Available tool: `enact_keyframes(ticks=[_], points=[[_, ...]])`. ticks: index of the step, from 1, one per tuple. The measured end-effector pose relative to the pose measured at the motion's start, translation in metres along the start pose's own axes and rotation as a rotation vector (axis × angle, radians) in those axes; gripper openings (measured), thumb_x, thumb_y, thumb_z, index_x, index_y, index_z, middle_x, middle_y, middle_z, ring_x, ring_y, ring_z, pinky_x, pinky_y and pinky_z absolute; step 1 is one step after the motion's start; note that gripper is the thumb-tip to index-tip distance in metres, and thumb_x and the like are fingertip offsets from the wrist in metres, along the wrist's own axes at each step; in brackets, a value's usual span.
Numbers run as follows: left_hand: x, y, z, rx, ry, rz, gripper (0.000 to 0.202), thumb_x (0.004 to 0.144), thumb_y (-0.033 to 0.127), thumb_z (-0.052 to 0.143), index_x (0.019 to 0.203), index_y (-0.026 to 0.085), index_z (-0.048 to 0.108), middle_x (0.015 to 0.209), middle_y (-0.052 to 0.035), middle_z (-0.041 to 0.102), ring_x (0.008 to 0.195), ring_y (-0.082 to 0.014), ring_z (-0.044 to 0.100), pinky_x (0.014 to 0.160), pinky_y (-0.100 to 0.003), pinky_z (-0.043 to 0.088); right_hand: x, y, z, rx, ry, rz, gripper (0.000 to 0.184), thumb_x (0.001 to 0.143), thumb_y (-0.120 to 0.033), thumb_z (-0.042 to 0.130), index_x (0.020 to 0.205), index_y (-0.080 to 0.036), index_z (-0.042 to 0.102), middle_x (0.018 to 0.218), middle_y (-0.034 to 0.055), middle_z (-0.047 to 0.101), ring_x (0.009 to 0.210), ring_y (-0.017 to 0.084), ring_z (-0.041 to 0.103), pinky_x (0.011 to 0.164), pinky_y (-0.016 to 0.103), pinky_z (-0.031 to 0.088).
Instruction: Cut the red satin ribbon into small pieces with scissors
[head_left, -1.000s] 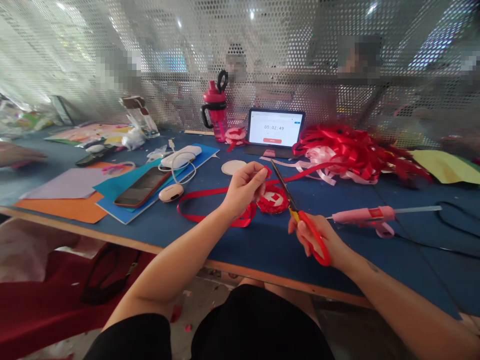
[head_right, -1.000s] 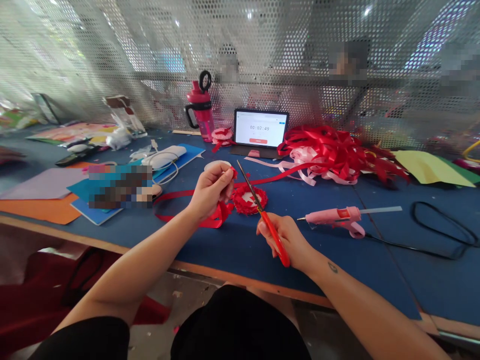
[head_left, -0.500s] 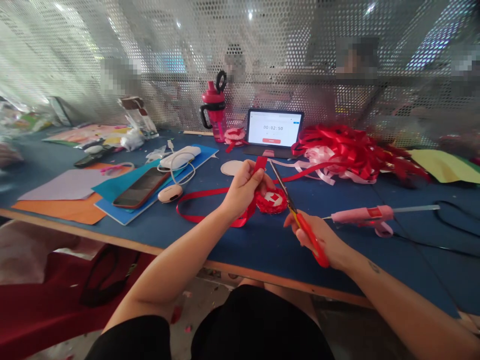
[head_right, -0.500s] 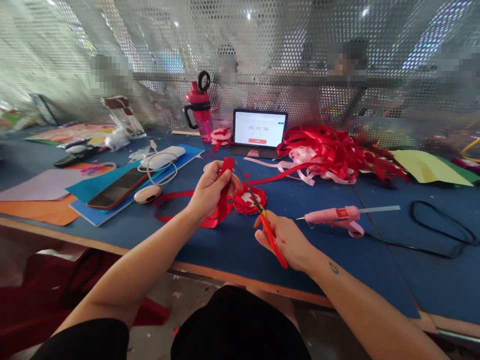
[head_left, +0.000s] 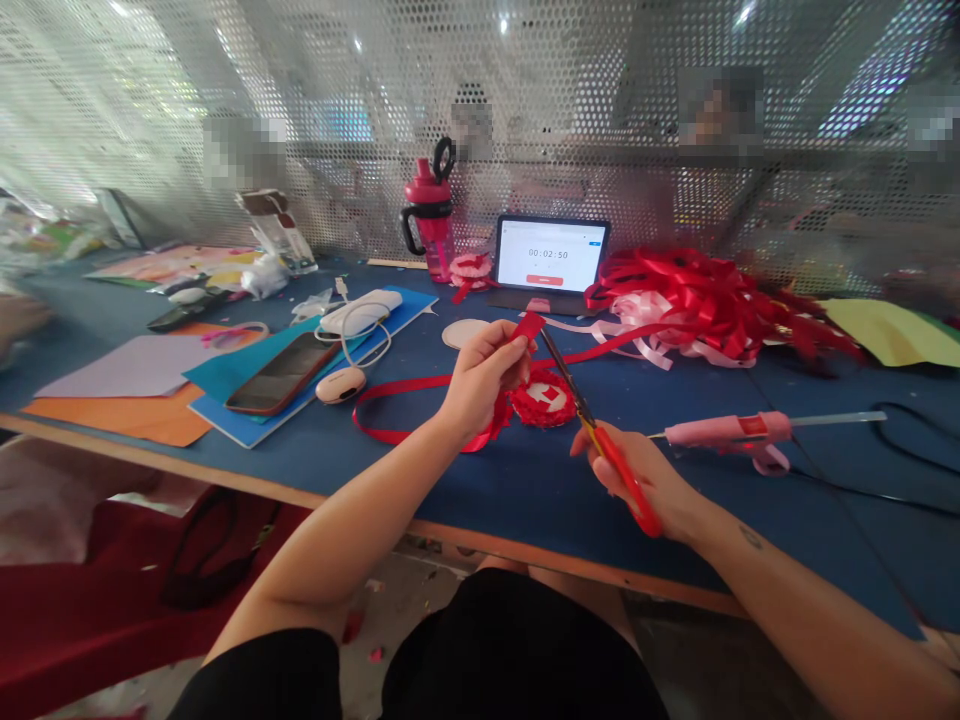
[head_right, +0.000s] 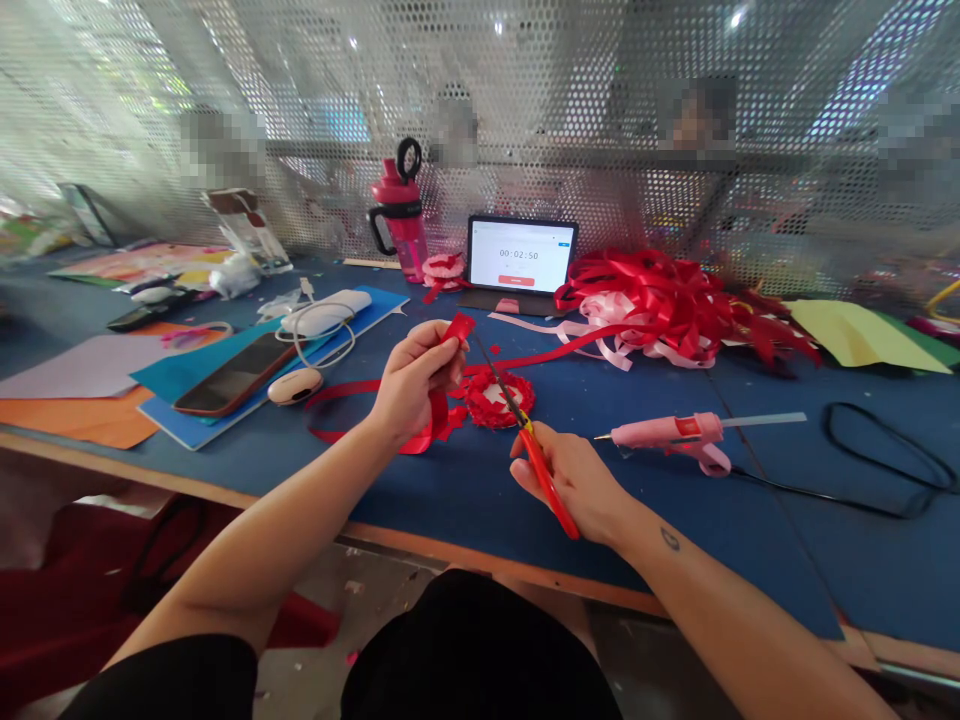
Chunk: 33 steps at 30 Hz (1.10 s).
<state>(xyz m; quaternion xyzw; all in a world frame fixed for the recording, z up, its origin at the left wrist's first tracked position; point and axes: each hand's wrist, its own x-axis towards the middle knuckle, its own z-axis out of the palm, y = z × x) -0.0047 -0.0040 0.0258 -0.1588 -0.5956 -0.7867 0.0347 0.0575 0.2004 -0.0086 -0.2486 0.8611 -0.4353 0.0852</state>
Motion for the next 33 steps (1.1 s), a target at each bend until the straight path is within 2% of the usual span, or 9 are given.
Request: enact_keyframes(ticks=[6, 15, 25, 33], points=[[-0.0035, -0.0014, 0.0036, 0.032, -0.048, -0.077, 0.021, 0.072, 0.031, 0.065, 0.066, 0.015, 0.052, 0.048, 0.0036, 0.050, 0.039, -0.0032, 0.041, 0.038, -0.015, 0.026, 0.0000, 0.0015, 0.0013, 0.007, -0.034, 0.000, 0.060, 0.083, -0.076, 0.032, 0.091, -0.019, 0.052, 0.057, -0.0039, 0.040, 0.049, 0.010, 0.033, 0.044, 0.021, 0.026], [-0.0002, -0.0019, -0.0023, 0.035, -0.081, -0.147, 0.021, 0.069, 0.028, 0.063, 0.059, 0.015, 0.050, 0.040, 0.0031, 0.049, 0.033, -0.0027, 0.036, 0.035, -0.016, 0.018, 0.0010, 0.0044, 0.0031, 0.082, -0.042, 0.021, 0.052, 0.089, -0.067, 0.035, 0.084, -0.018, 0.054, 0.054, -0.0043, 0.040, 0.047, 0.011, 0.043, 0.046, 0.022, 0.033], [0.0020, -0.0013, -0.0035, 0.005, -0.102, -0.150, 0.016, 0.066, 0.024, 0.063, 0.056, 0.014, 0.054, 0.037, 0.0030, 0.047, 0.031, -0.0018, 0.032, 0.034, -0.016, 0.016, 0.0004, 0.0005, 0.0034, 0.094, -0.033, 0.021, 0.053, 0.090, -0.065, 0.034, 0.080, -0.018, 0.054, 0.050, -0.0050, 0.040, 0.043, 0.010, 0.040, 0.044, 0.023, 0.032], [0.0020, -0.0008, -0.0026, 0.019, -0.071, -0.164, 0.015, 0.064, 0.024, 0.063, 0.057, 0.014, 0.054, 0.038, 0.0038, 0.048, 0.032, -0.0021, 0.035, 0.035, -0.014, 0.019, 0.0006, -0.0018, 0.0041, 0.112, -0.037, 0.041, 0.054, 0.089, -0.067, 0.033, 0.079, -0.017, 0.052, 0.048, -0.0049, 0.042, 0.041, 0.010, 0.039, 0.041, 0.022, 0.031]])
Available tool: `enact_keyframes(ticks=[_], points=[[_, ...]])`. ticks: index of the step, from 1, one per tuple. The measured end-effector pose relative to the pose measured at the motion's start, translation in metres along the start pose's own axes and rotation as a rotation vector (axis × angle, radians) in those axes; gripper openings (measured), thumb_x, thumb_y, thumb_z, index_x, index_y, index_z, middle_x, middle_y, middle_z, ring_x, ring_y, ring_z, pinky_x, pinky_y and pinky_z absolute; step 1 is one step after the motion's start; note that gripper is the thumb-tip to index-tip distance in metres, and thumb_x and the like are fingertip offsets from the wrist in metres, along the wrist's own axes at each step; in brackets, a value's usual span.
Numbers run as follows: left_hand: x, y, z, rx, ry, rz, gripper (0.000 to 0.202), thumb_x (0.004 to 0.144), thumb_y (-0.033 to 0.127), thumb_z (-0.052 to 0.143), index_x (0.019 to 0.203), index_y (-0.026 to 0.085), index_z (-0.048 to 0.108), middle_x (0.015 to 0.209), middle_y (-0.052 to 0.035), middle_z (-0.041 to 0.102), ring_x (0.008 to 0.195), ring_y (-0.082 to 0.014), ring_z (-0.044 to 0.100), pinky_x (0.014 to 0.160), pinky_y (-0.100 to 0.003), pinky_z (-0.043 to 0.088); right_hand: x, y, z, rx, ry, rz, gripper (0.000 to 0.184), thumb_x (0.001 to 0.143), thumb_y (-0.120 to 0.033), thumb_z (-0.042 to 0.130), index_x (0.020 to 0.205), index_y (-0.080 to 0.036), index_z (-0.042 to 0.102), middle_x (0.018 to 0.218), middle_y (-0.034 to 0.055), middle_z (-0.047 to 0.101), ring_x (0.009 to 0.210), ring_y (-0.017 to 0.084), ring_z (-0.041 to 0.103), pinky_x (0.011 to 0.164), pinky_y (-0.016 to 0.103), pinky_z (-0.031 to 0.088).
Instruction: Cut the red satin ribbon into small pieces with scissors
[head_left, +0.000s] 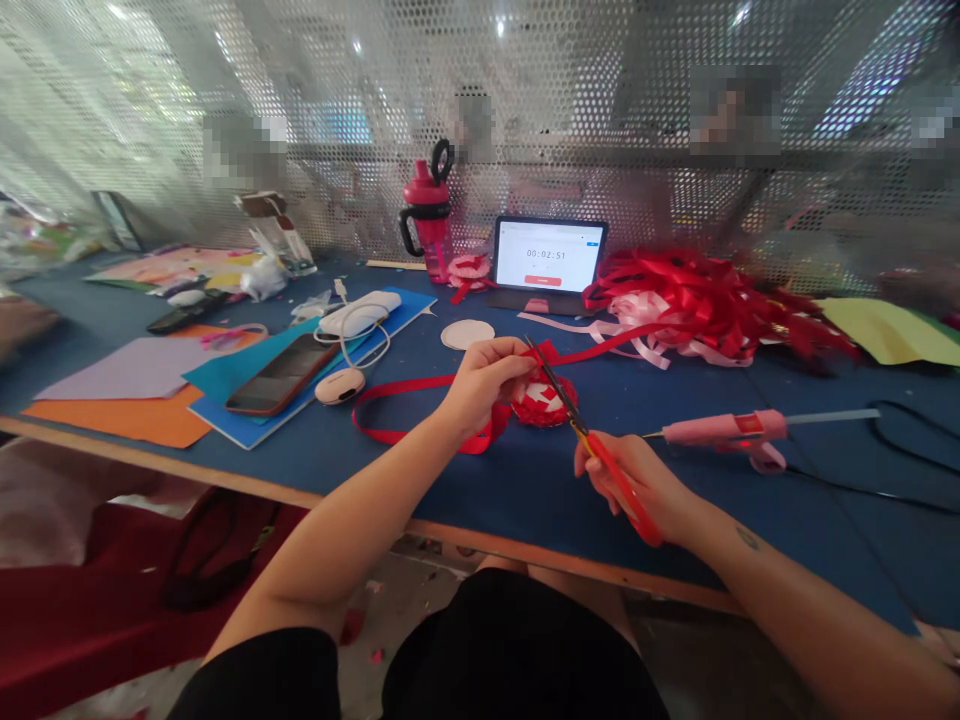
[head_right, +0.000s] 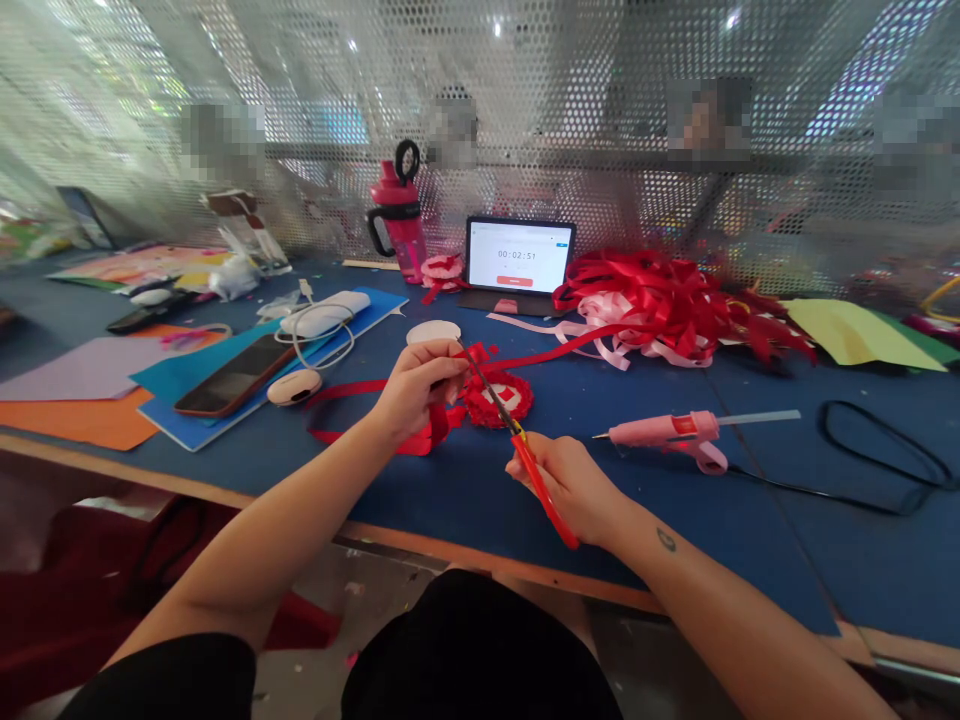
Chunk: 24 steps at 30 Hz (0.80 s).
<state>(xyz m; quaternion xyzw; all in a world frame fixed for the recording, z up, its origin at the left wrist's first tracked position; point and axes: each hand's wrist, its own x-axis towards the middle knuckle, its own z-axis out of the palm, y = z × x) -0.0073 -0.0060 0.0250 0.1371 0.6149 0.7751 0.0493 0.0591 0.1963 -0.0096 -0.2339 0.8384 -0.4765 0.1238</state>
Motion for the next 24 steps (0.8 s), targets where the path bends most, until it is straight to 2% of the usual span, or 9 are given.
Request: enact_keyframes(ticks=[9, 13, 17, 20, 24], points=[[0.0000, -0.0013, -0.0025, -0.005, -0.022, 0.007, 0.016, 0.066, 0.025, 0.061, 0.057, 0.015, 0.051, 0.037, 0.0035, 0.048, 0.030, -0.0013, 0.029, 0.035, -0.015, 0.015, 0.0016, -0.0015, 0.0012, 0.062, 0.034, 0.048, 0.043, 0.087, -0.057, 0.042, 0.070, -0.018, 0.049, 0.043, -0.0062, 0.038, 0.037, 0.008, 0.037, 0.038, 0.021, 0.033], [0.0003, -0.0015, -0.0021, 0.003, -0.018, 0.016, 0.018, 0.067, 0.025, 0.060, 0.057, 0.015, 0.050, 0.038, 0.0034, 0.047, 0.031, -0.0014, 0.029, 0.035, -0.016, 0.016, 0.0027, -0.0002, 0.0020, 0.070, 0.041, 0.042, 0.043, 0.087, -0.058, 0.044, 0.070, -0.019, 0.049, 0.042, -0.0067, 0.037, 0.036, 0.008, 0.036, 0.038, 0.020, 0.034], [0.0009, -0.0028, -0.0012, 0.009, -0.018, 0.040, 0.017, 0.071, 0.027, 0.060, 0.061, 0.015, 0.051, 0.041, 0.0033, 0.048, 0.033, -0.0018, 0.029, 0.037, -0.017, 0.015, 0.0040, 0.0038, 0.0025, 0.158, 0.056, 0.041, 0.046, 0.086, -0.063, 0.044, 0.073, -0.019, 0.050, 0.043, -0.0073, 0.037, 0.035, 0.008, 0.039, 0.037, 0.020, 0.034], [0.0014, -0.0043, -0.0014, -0.013, -0.016, 0.068, 0.012, 0.075, 0.025, 0.052, 0.068, 0.015, 0.055, 0.045, 0.0017, 0.051, 0.036, -0.0029, 0.029, 0.038, -0.018, 0.015, 0.0040, 0.0061, 0.0017, 0.184, 0.093, 0.017, 0.049, 0.088, -0.064, 0.040, 0.079, -0.018, 0.052, 0.044, -0.0067, 0.040, 0.036, 0.009, 0.042, 0.038, 0.019, 0.035], [0.0017, -0.0051, -0.0013, -0.071, -0.041, 0.111, 0.018, 0.070, 0.017, 0.042, 0.078, 0.015, 0.058, 0.052, -0.0004, 0.055, 0.039, -0.0042, 0.027, 0.042, -0.019, 0.022, 0.0035, 0.0075, 0.0003, 0.212, 0.104, 0.009, 0.048, 0.089, -0.062, 0.038, 0.087, -0.017, 0.054, 0.048, -0.0058, 0.042, 0.040, 0.010, 0.045, 0.041, 0.021, 0.036]])
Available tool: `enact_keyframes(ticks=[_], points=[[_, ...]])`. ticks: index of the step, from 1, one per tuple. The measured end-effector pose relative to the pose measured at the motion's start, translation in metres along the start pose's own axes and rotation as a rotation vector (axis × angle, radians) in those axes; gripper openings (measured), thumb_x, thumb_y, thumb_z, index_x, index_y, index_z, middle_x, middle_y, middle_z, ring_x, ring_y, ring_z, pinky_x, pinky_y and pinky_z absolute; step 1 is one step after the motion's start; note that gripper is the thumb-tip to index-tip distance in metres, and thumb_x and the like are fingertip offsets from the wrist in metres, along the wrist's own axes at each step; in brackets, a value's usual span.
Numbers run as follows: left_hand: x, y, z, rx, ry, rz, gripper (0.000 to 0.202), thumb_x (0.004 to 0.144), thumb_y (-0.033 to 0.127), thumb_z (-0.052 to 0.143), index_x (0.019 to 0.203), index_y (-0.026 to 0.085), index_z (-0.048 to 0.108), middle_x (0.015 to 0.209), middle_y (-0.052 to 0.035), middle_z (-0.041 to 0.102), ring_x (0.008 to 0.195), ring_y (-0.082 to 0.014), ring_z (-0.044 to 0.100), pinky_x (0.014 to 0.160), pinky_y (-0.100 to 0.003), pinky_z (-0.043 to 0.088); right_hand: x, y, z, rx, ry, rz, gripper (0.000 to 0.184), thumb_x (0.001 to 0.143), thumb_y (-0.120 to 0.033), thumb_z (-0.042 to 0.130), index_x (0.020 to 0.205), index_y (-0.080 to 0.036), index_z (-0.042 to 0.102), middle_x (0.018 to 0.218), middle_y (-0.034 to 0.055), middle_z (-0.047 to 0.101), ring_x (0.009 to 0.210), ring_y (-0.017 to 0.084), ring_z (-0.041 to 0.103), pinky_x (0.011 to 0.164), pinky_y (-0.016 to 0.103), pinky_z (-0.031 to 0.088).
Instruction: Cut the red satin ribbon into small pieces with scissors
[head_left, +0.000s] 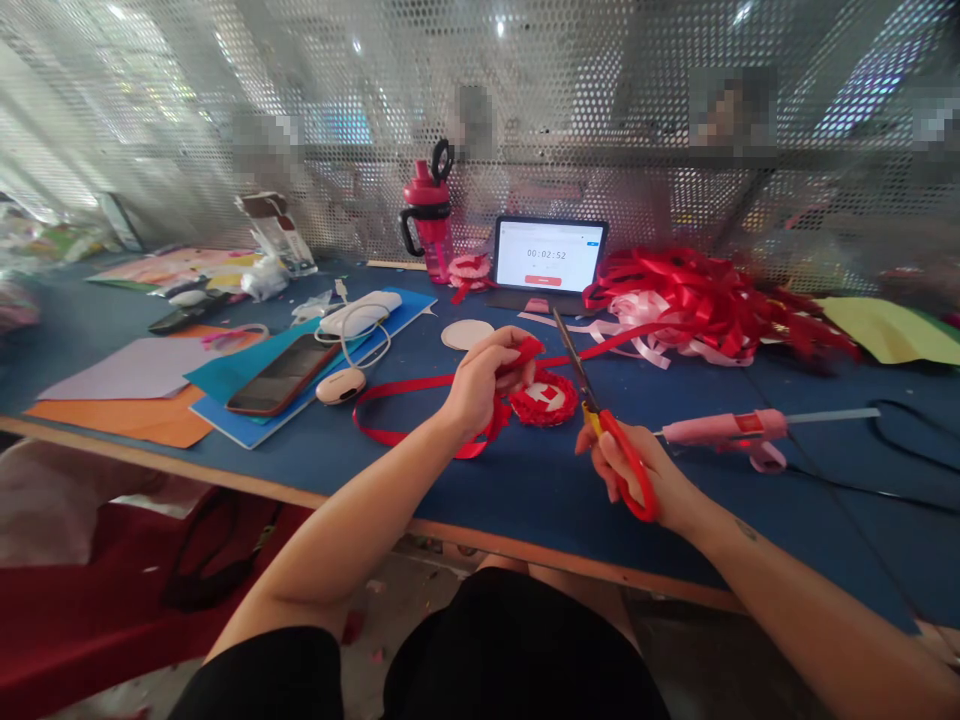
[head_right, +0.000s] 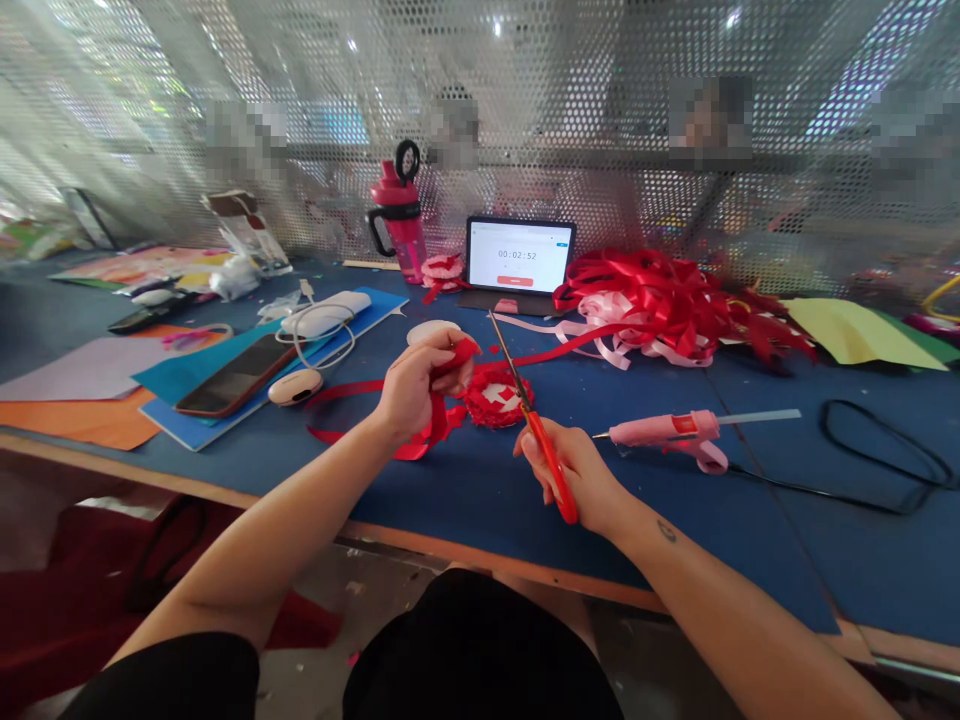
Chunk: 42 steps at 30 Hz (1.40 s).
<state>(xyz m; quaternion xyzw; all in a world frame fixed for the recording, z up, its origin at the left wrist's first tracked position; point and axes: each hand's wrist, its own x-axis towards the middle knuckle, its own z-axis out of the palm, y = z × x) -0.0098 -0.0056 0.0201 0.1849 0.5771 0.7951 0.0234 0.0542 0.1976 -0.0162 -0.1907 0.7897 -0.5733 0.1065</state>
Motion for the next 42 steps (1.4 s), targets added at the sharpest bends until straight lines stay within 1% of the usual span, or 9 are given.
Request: enact_keyframes(ticks=[7, 15, 18, 23, 26, 30, 34, 37, 42], points=[[0.0002, 0.0026, 0.0032, -0.127, -0.019, 0.052, 0.026, 0.060, 0.015, 0.043, 0.082, 0.014, 0.058, 0.061, -0.0012, 0.055, 0.044, -0.0058, 0.029, 0.046, -0.021, 0.026, 0.0008, 0.0001, 0.0009, 0.053, -0.020, 0.031, 0.048, 0.088, -0.063, 0.041, 0.094, -0.017, 0.053, 0.057, -0.0057, 0.038, 0.049, 0.010, 0.046, 0.049, 0.023, 0.039], [0.0016, -0.0042, 0.0015, 0.029, -0.038, 0.002, 0.027, 0.086, 0.026, 0.046, 0.105, 0.012, 0.059, 0.077, -0.0057, 0.065, 0.058, -0.0084, 0.047, 0.055, -0.021, 0.038, -0.0052, -0.0072, -0.0014, -0.096, -0.049, -0.062, 0.053, 0.087, -0.068, 0.036, 0.099, -0.019, 0.050, 0.065, -0.0022, 0.043, 0.058, 0.013, 0.044, 0.053, 0.025, 0.037], [0.0014, -0.0043, 0.0026, 0.052, -0.055, 0.008, 0.030, 0.089, 0.034, 0.048, 0.112, 0.015, 0.052, 0.073, -0.0046, 0.067, 0.054, -0.0085, 0.048, 0.050, -0.021, 0.035, -0.0052, -0.0042, -0.0023, -0.206, -0.040, -0.095, 0.061, 0.085, -0.074, 0.030, 0.104, -0.019, 0.049, 0.074, 0.0017, 0.050, 0.062, 0.015, 0.048, 0.054, 0.027, 0.037], [0.0011, -0.0021, 0.0045, 0.076, 0.012, 0.030, 0.018, 0.090, 0.033, 0.050, 0.087, 0.020, 0.038, 0.064, 0.0016, 0.065, 0.039, -0.0027, 0.034, 0.042, -0.016, 0.027, -0.0023, 0.0018, -0.0026, -0.197, -0.007, -0.114, 0.061, 0.084, -0.075, 0.029, 0.101, -0.020, 0.049, 0.066, -0.0012, 0.045, 0.057, 0.014, 0.044, 0.056, 0.028, 0.038], [0.0003, -0.0009, 0.0040, 0.105, 0.021, 0.015, 0.028, 0.082, 0.034, 0.061, 0.078, 0.019, 0.039, 0.062, 0.0018, 0.065, 0.041, -0.0025, 0.042, 0.041, -0.014, 0.028, -0.0012, 0.0011, -0.0032, -0.164, 0.000, -0.055, 0.056, 0.086, -0.072, 0.031, 0.097, -0.020, 0.049, 0.059, -0.0040, 0.038, 0.052, 0.013, 0.040, 0.055, 0.027, 0.037], [-0.0009, -0.0008, 0.0034, 0.130, 0.097, 0.008, 0.030, 0.068, 0.034, 0.076, 0.072, 0.014, 0.055, 0.067, -0.0030, 0.069, 0.052, -0.0072, 0.058, 0.045, -0.016, 0.038, -0.0007, 0.0018, -0.0038, -0.184, -0.002, -0.056, 0.052, 0.086, -0.071, 0.033, 0.094, -0.021, 0.049, 0.062, -0.0027, 0.041, 0.054, 0.013, 0.040, 0.054, 0.026, 0.037], [-0.0005, -0.0004, 0.0044, 0.125, 0.159, 0.033, 0.028, 0.069, 0.038, 0.075, 0.074, 0.012, 0.064, 0.070, -0.0051, 0.070, 0.064, -0.0119, 0.065, 0.054, -0.019, 0.048, -0.0010, 0.0017, -0.0036, -0.241, -0.019, -0.067, 0.052, 0.087, -0.071, 0.032, 0.094, -0.022, 0.048, 0.064, -0.0019, 0.044, 0.056, 0.013, 0.040, 0.053, 0.025, 0.037], [0.0007, -0.0003, 0.0046, 0.125, 0.167, 0.067, 0.029, 0.074, 0.041, 0.069, 0.074, 0.013, 0.064, 0.063, -0.0021, 0.065, 0.056, -0.0081, 0.059, 0.053, -0.018, 0.046, -0.0010, -0.0003, -0.0036, -0.266, -0.031, -0.071, 0.053, 0.086, -0.071, 0.032, 0.093, -0.021, 0.048, 0.064, -0.0017, 0.044, 0.056, 0.013, 0.041, 0.052, 0.024, 0.035], [0.0005, 0.0007, 0.0043, 0.100, 0.109, 0.043, 0.027, 0.084, 0.041, 0.057, 0.081, 0.015, 0.064, 0.057, 0.0025, 0.053, 0.038, -0.0011, 0.031, 0.036, -0.016, 0.022, -0.0009, -0.0005, -0.0037, -0.288, -0.049, -0.042, 0.051, 0.087, -0.069, 0.034, 0.098, -0.022, 0.051, 0.063, -0.0024, 0.043, 0.053, 0.012, 0.038, 0.049, 0.023, 0.032]])
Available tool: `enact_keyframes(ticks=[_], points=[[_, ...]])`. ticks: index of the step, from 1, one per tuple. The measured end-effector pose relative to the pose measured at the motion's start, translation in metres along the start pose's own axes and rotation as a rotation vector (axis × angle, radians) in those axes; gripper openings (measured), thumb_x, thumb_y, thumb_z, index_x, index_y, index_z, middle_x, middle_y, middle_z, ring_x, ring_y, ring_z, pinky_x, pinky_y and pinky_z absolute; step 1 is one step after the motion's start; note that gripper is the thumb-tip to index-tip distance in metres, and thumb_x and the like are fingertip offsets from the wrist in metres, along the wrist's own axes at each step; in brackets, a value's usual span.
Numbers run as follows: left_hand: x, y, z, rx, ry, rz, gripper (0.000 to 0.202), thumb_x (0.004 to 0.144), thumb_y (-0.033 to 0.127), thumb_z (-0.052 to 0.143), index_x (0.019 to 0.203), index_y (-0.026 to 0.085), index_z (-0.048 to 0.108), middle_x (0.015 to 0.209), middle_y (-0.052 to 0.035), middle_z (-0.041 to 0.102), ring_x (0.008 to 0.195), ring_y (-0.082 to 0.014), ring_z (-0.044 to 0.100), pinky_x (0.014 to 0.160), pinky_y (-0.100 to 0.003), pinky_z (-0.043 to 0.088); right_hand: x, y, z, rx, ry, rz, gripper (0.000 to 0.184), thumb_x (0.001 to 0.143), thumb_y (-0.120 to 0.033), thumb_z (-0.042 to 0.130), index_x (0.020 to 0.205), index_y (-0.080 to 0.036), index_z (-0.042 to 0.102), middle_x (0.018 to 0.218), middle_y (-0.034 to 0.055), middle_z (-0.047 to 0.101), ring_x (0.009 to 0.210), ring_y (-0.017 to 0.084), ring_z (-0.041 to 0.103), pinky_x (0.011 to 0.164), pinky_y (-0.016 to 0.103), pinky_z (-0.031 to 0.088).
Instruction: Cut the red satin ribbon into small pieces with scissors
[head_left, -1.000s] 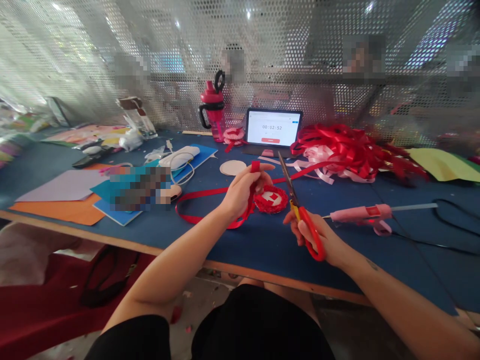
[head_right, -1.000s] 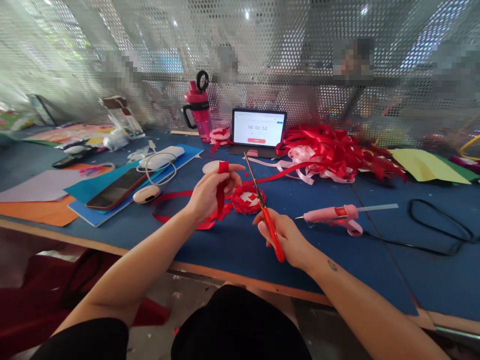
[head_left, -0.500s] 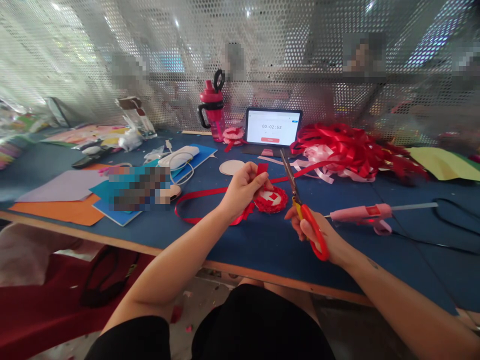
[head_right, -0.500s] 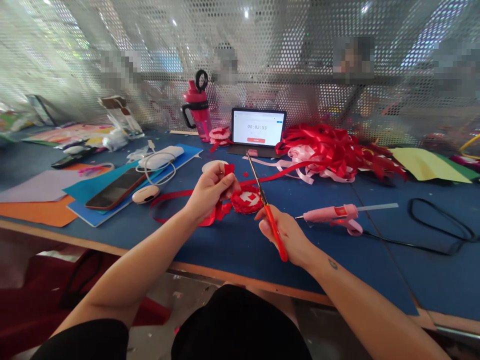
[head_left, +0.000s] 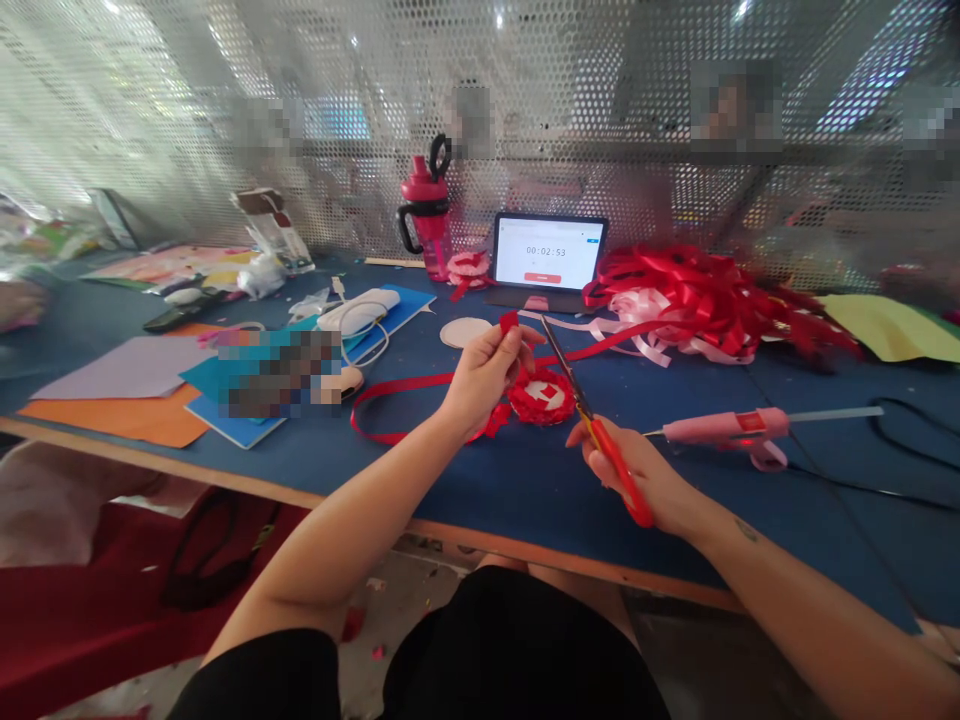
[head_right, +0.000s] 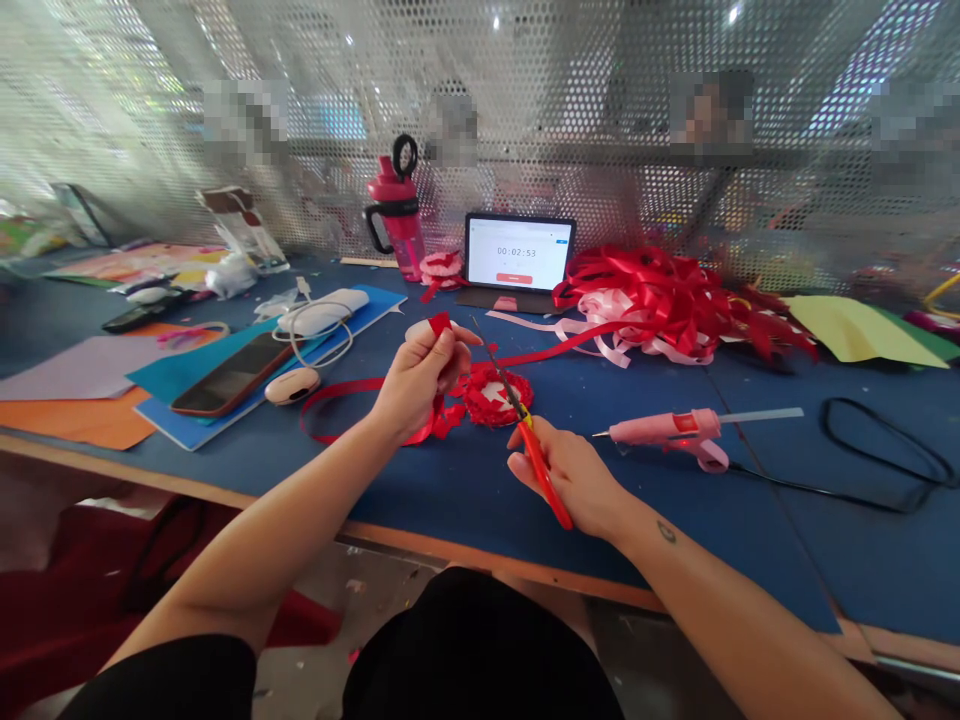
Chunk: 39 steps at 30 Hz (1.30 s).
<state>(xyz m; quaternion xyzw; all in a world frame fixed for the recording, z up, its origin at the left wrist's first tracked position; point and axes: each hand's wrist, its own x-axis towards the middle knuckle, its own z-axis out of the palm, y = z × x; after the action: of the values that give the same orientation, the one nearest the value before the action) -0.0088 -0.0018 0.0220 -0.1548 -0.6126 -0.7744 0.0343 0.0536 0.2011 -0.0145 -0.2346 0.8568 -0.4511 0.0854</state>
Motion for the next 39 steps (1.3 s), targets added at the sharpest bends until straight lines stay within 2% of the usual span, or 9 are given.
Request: enact_keyframes(ticks=[7, 13, 16, 18, 20, 25, 30, 34, 39], points=[[-0.002, 0.002, -0.001, -0.080, -0.024, -0.044, 0.010, 0.084, 0.025, 0.048, 0.085, 0.018, 0.057, 0.060, 0.0030, 0.054, 0.036, -0.0006, 0.025, 0.037, -0.016, 0.015, -0.001, 0.003, 0.001, 0.012, -0.006, 0.008, 0.047, 0.088, -0.066, 0.037, 0.100, -0.023, 0.051, 0.063, -0.0028, 0.043, 0.052, 0.012, 0.037, 0.048, 0.023, 0.031], [0.000, 0.000, 0.000, -0.021, 0.036, -0.008, 0.009, 0.082, 0.024, 0.053, 0.078, 0.018, 0.049, 0.056, 0.0040, 0.055, 0.037, -0.0008, 0.027, 0.038, -0.014, 0.017, 0.000, 0.003, 0.001, 0.010, 0.002, -0.005, 0.047, 0.089, -0.065, 0.036, 0.099, -0.022, 0.052, 0.062, -0.0027, 0.043, 0.053, 0.012, 0.037, 0.048, 0.023, 0.031], [0.002, -0.002, -0.001, 0.014, 0.075, 0.042, 0.009, 0.081, 0.024, 0.058, 0.079, 0.016, 0.053, 0.062, 0.0025, 0.058, 0.042, -0.0016, 0.037, 0.041, -0.014, 0.027, 0.000, 0.001, 0.001, -0.009, 0.003, 0.010, 0.043, 0.089, -0.062, 0.038, 0.099, -0.022, 0.052, 0.062, -0.0030, 0.043, 0.053, 0.013, 0.038, 0.048, 0.023, 0.031], [0.003, -0.003, -0.003, 0.019, 0.102, 0.091, 0.009, 0.082, 0.024, 0.059, 0.079, 0.016, 0.055, 0.067, 0.0010, 0.060, 0.054, -0.0037, 0.049, 0.051, -0.014, 0.038, -0.001, -0.001, 0.000, -0.032, 0.002, 0.020, 0.040, 0.090, -0.060, 0.039, 0.099, -0.023, 0.052, 0.061, -0.0033, 0.043, 0.052, 0.012, 0.038, 0.048, 0.023, 0.030], [0.003, -0.002, -0.003, 0.005, 0.115, 0.124, 0.009, 0.083, 0.025, 0.058, 0.080, 0.017, 0.055, 0.069, 0.0011, 0.059, 0.062, -0.0055, 0.054, 0.058, -0.015, 0.042, -0.001, -0.004, -0.001, -0.059, -0.002, 0.026, 0.038, 0.090, -0.057, 0.039, 0.098, -0.023, 0.052, 0.060, -0.0035, 0.042, 0.052, 0.013, 0.038, 0.047, 0.022, 0.030], [0.002, 0.000, -0.001, -0.011, 0.120, 0.091, 0.012, 0.083, 0.029, 0.060, 0.080, 0.020, 0.052, 0.056, 0.0066, 0.042, 0.041, -0.0029, 0.032, 0.039, -0.016, 0.025, -0.001, -0.010, -0.002, -0.117, 0.003, 0.031, 0.032, 0.088, -0.052, 0.042, 0.094, -0.022, 0.052, 0.059, -0.0036, 0.043, 0.050, 0.012, 0.039, 0.048, 0.023, 0.030], [0.001, -0.002, 0.001, -0.038, 0.084, 0.094, 0.013, 0.085, 0.031, 0.058, 0.084, 0.019, 0.055, 0.057, 0.0053, 0.040, 0.046, -0.0037, 0.033, 0.042, -0.016, 0.027, -0.001, -0.010, -0.001, -0.137, 0.020, 0.013, 0.030, 0.088, -0.051, 0.045, 0.093, -0.022, 0.051, 0.062, -0.0025, 0.047, 0.051, 0.012, 0.041, 0.048, 0.023, 0.030], [0.001, -0.004, 0.001, -0.023, 0.054, 0.092, 0.018, 0.086, 0.035, 0.055, 0.080, 0.018, 0.052, 0.057, 0.0059, 0.038, 0.045, -0.0032, 0.029, 0.043, -0.016, 0.028, -0.001, -0.011, -0.002, -0.145, 0.004, 0.019, 0.031, 0.088, -0.051, 0.044, 0.094, -0.022, 0.051, 0.061, -0.0024, 0.046, 0.051, 0.013, 0.041, 0.049, 0.023, 0.031], [0.000, -0.005, 0.000, 0.068, 0.007, 0.090, 0.016, 0.083, 0.031, 0.058, 0.077, 0.018, 0.051, 0.058, 0.0054, 0.040, 0.048, -0.0039, 0.037, 0.045, -0.017, 0.030, -0.001, -0.011, -0.002, -0.168, -0.007, 0.015, 0.032, 0.088, -0.052, 0.044, 0.094, -0.021, 0.051, 0.063, -0.0022, 0.047, 0.053, 0.013, 0.043, 0.051, 0.023, 0.032]])
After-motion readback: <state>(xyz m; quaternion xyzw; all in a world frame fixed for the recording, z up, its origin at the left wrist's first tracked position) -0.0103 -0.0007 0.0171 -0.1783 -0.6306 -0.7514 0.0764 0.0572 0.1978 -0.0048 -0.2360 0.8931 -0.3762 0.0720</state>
